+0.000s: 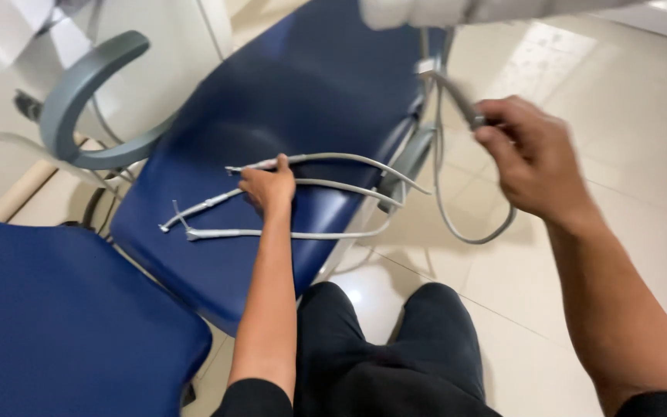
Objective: Organize dental shade guides and install dental drill handpieces.
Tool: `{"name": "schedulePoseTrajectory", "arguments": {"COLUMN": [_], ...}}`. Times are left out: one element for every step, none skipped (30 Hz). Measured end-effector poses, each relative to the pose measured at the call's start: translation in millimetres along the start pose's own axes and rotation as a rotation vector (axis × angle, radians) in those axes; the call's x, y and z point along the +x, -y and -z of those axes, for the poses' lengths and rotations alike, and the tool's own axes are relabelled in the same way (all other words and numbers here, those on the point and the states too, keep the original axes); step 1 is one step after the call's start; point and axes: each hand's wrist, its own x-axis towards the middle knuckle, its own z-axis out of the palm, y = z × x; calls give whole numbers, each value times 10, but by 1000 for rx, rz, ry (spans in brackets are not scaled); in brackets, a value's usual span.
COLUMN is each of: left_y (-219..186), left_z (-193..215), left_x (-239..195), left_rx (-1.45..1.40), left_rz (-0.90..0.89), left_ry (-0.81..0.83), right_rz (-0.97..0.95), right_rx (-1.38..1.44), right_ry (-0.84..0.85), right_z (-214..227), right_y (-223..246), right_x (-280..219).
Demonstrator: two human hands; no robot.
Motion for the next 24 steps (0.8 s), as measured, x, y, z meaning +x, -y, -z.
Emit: {"name": "schedulePoseTrajectory", "arguments": {"left_y": [-14,-55,-97,-101,-108,-117,-143,-177,-213,-249,-286,-319,-341,-342,-341,-345,-348,-353,-284,-263,-245,-246,-248,-256], "left_z": [-50,-89,-125,-193,-260,-321,-293,-271,-244,-199,-153,-111,-114,-120,-126,-149,-168,-187,-239,-306,-369,-356,-342,-332], "left_x": [-12,-2,10,50,96,147,139,137,138,137,137,135,118,99,86,60,35,8,28,56,84,81,78,76], "left_rx": [3,-7,-17,-16,28,72,72,146,220,215,225,237,234,227,219,219,218,218,218,251,285,277,333,388], "left_rz": [-6,60,126,120,142,164,158,182,205,198,243,286,278,291,304,299,263,227,221,164,108,98,60,22], "left_ry": [11,5,-2,-1,-29,-57,-56,-63,-70,-71,-56,-40,-39,-15,8,4,16,29,26,31,36,33,33,33], "right_rz": [-9,-45,-79,-80,-87,-93,-94,-101,-109,-104,-111,-121,-119,-127,-135,-133,-133,-134,-132,-129,-127,-118,-141,-163], "right_rx": [-7,22,51,51,78,104,103,137,170,168,208,248,245,267,288,291,297,303,305,312,320,317,337,356], "right_ry": [-6,-43,-80,-85,-115,-145,-150,-173,-196,-201,-213,-225,-233,-237,-242,-247,-249,-252,-258,-260,-262,-270,-275,-279], "right_z": [141,276,409,493,572,648,690,732,772,786,800,810,807,794,776,736,694,654,599,562,528,484,440,403], "right_y": [14,33,56,74,93,118,111,101,95,78,62,49,44,40,34,22,13,10,-1,-15,-23,-36,-47,-60], "right_x": [-153,-281,-409,-502,-591,-673,-748,-813,-875,-897,-916,-947,-947,-957,-964,-938,-912,-887,-863,-818,-774,-754,-732,-702]}}
